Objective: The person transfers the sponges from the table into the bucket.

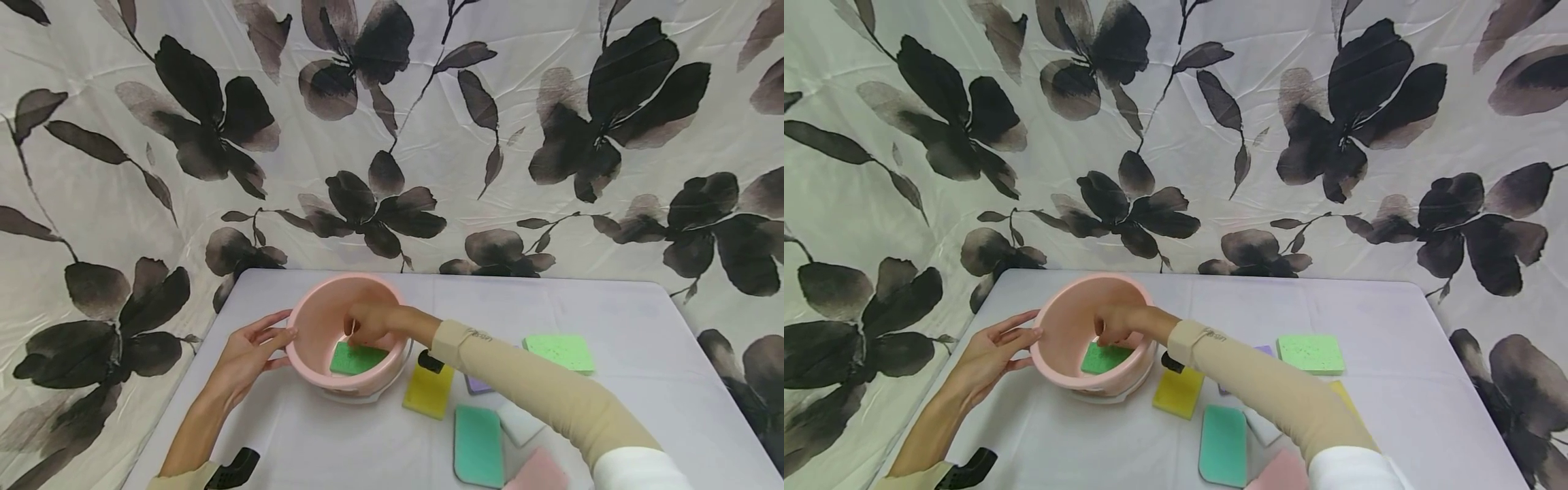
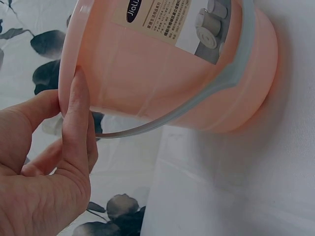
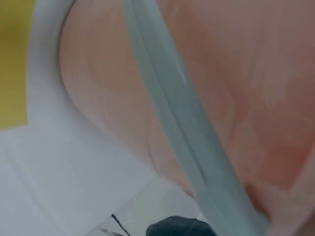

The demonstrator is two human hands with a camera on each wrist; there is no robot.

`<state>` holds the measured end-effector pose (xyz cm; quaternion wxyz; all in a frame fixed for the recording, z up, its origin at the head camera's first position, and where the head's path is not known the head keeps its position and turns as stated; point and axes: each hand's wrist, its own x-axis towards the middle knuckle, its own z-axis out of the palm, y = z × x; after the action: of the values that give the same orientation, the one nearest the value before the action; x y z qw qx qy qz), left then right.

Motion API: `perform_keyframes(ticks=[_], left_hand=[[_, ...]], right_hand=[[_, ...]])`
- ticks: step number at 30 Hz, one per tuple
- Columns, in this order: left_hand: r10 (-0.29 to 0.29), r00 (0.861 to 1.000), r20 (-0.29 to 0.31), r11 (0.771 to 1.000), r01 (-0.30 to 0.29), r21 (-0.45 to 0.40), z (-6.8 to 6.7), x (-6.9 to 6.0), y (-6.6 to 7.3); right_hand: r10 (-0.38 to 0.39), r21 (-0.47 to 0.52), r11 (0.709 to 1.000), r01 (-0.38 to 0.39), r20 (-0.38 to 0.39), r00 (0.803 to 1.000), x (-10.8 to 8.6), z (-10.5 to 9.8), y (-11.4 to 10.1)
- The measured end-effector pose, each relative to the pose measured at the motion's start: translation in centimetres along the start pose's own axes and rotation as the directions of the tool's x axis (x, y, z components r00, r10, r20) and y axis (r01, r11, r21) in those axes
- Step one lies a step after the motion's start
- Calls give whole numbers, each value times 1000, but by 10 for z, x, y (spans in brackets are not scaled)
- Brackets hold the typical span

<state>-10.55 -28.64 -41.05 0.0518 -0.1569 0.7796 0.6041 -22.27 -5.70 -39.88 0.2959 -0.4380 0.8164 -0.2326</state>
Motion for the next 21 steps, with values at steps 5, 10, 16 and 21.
perform_keyframes(ticks=[5,10,16,21], left_hand=[[-3,1000,0,1000,3,-3,0,1,-1],[-12,1000,-3,1000,12,6,0,1,-1],[-27,1000,-11,999,28,19,0,1,0],[-20,1000,-7,1000,20,14,0,1,0]], right_hand=[[-68,10,998,70,-81,994,-6,-8,0],[-151,8,988,154,-160,976,-10,-15,2],[-125,41,990,137,-224,967,-23,-26,2],[-133,47,987,151,-261,956,-33,-32,4]])
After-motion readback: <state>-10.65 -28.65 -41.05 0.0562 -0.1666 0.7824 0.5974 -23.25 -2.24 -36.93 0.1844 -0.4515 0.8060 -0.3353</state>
